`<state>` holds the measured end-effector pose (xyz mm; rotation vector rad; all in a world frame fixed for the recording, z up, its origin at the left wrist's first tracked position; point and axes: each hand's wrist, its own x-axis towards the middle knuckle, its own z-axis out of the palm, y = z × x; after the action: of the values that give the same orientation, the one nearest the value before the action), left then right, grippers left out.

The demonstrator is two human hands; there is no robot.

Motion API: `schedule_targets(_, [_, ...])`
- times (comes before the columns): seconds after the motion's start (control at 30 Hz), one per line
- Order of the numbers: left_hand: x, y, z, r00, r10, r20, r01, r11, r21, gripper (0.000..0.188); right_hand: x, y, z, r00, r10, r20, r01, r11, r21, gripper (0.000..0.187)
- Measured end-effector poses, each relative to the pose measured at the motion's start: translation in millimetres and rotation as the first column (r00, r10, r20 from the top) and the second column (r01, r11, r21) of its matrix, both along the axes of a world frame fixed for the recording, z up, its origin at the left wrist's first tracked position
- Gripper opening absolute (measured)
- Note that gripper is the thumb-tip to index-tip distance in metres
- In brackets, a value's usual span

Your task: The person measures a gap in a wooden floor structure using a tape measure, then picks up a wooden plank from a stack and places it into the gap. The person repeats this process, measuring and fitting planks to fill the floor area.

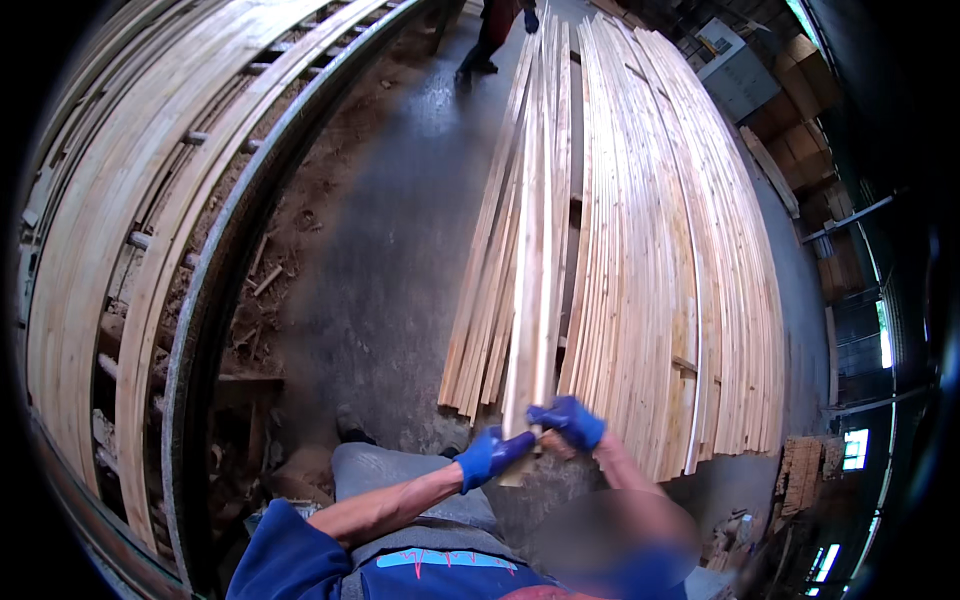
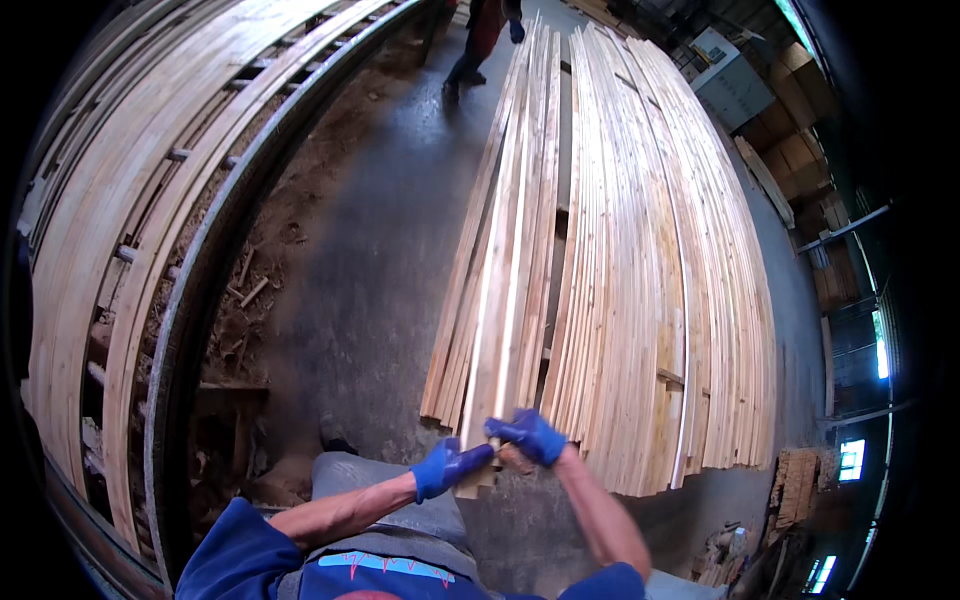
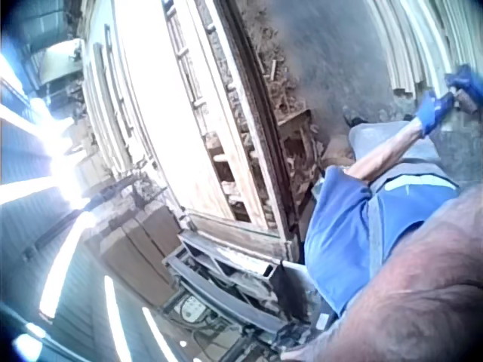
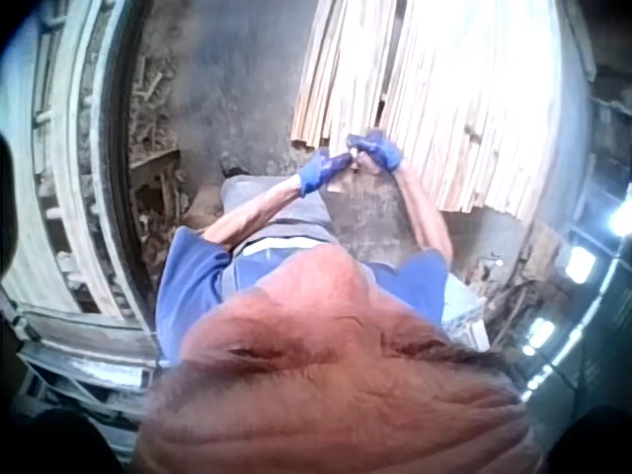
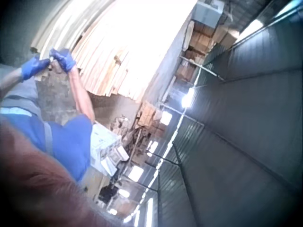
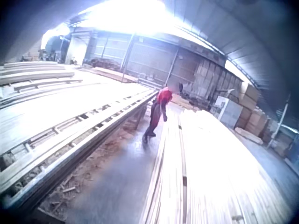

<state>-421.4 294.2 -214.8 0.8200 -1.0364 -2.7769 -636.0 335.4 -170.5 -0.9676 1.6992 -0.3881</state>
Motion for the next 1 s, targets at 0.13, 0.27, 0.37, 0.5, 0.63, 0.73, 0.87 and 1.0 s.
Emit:
schedule_targets(0.13, [2.1, 15.5, -65.6, 0.980, -0.041, 0.194, 0.111, 0.924, -0.367, 0.044, -9.5, 56.6, -142.0, 0.972, 0.179, -0.155, -0.226, 0.896, -0.383, 0.030])
schedule_targets(0.27, [4.0, 2.4, -41.1, 0.978, -0.021, 0.207, 0.107, 0.904, -0.413, 0.043, -6.1, 15.7, -98.1, 0.973, 0.228, -0.042, -0.223, 0.870, -0.441, 0.048])
schedule_targets(0.37, [-3.7, -0.4, -7.9, 0.985, 0.137, 0.109, -0.092, 0.935, -0.343, 0.045, -17.7, -3.4, -63.7, 0.973, 0.108, 0.203, -0.073, 0.983, -0.170, 0.050])
schedule_targets(0.5, [15.8, -8.0, 4.9, 0.976, 0.160, 0.145, -0.150, 0.985, -0.080, 0.043, 1.2, -14.5, -50.9, 0.953, 0.190, 0.237, -0.146, 0.971, -0.190, 0.057])
schedule_targets(0.63, [45.2, -6.8, -33.2, 0.959, 0.184, 0.216, -0.200, 0.978, 0.058, 0.044, 38.5, -2.9, -87.2, 0.981, -0.007, 0.194, 0.047, 0.978, -0.203, 0.074])
schedule_targets(0.73, [63.2, -15.5, -60.9, 0.944, 0.224, 0.243, -0.256, 0.961, 0.107, 0.044, 53.5, -3.5, -97.9, 0.994, 0.061, 0.091, -0.050, 0.991, -0.120, 0.073])
schedule_targets(0.87, [89.3, -35.7, -75.2, 0.931, 0.163, 0.327, -0.149, 0.987, -0.066, 0.051, 75.7, -20.2, -89.1, 0.994, 0.027, 0.102, -0.021, 0.998, -0.066, 0.071])
schedule_targets(1.0, [105.6, -57.2, -38.5, 0.958, 0.166, 0.235, -0.143, 0.983, -0.112, 0.051, 104.2, -45.0, -50.4, 0.991, 0.114, 0.074, -0.108, 0.991, -0.072, 0.078])
